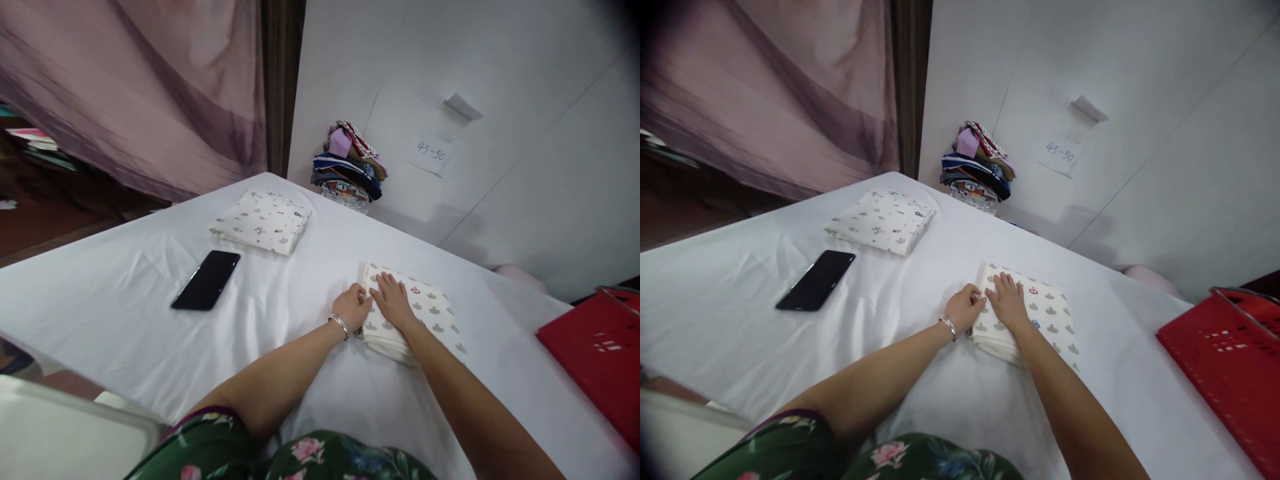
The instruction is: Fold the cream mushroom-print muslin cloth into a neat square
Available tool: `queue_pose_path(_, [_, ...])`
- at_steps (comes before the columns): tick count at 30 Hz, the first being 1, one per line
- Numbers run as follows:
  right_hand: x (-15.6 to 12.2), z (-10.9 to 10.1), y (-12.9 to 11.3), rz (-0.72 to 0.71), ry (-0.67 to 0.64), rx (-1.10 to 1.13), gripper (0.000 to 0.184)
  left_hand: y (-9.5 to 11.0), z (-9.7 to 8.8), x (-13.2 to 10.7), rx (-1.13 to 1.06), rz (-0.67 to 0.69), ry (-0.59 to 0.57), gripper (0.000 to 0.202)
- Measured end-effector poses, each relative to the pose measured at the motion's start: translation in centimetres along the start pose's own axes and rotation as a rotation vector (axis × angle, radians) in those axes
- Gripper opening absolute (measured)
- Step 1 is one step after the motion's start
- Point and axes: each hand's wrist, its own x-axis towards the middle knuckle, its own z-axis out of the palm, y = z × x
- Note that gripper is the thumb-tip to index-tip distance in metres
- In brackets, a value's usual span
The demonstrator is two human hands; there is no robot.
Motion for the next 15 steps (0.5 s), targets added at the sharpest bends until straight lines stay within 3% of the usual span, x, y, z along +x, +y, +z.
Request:
queue_pose_path(5, [-0.2, -0.4, 0.4, 0.014, 0.030, 0.152, 0.052, -0.1, 0.1, 0.0, -0.022, 0.034, -0.003, 0.020])
queue_pose_path(9, [-3.1, -1.5, -1.1, -0.001, 0.082, 0.357, 0.054, -0.2, -0.4, 0.4, -0.039, 0.006, -0.003, 0.018])
queue_pose_path(15, [-8.8, -1.3, -3.4, -0.251, -0.007, 0.092, 0.072, -0.5, -0.5, 1.3, -0.047, -0.023, 0.034, 0.019])
